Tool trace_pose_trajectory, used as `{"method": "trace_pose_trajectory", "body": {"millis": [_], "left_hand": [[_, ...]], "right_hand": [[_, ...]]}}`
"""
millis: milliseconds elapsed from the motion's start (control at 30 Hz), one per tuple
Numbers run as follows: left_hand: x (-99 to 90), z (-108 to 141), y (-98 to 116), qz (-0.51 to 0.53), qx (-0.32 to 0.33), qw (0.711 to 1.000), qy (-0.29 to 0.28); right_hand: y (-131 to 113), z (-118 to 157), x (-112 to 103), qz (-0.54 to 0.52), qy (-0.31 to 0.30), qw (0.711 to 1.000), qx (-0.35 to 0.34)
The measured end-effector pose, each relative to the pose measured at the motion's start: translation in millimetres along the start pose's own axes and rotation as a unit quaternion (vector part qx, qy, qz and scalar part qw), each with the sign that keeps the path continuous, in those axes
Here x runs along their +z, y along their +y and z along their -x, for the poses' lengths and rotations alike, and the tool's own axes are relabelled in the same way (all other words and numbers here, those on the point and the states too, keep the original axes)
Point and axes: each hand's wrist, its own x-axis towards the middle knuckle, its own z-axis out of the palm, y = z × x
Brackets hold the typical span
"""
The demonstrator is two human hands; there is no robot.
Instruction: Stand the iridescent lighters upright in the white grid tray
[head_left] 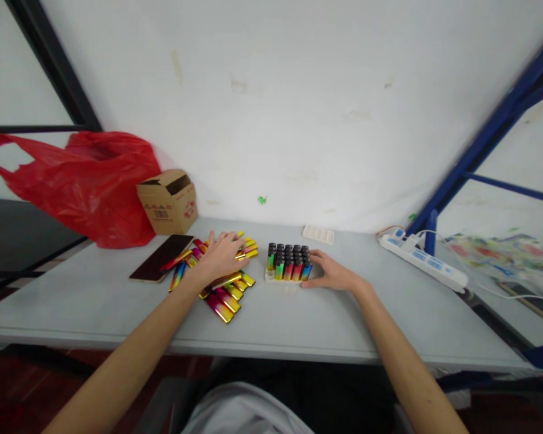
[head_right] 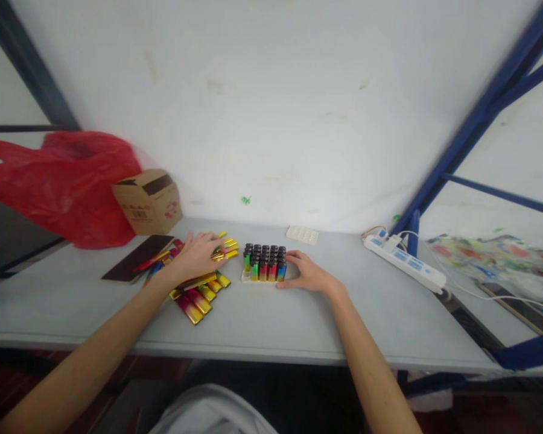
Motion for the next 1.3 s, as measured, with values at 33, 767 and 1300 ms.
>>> {"method": "trace_pose_trajectory", "body": {"millis": [33,767,1300], "left_hand": [[0.3,1,0,0.005,-0.003,1.0,0.008],[-15.5,-4,29,0.25,-0.057,0.947,0.195],[-14.1,-5,41,0.783,-0.134,0.607,-0.002]], "right_hand": [[0,0,0,-0.002,0.001,1.0,-0.001],[1,0,1,-0.004,0.004,1.0,-0.005],[0,0,1,0.002,0.004,1.0,-0.005]]}}
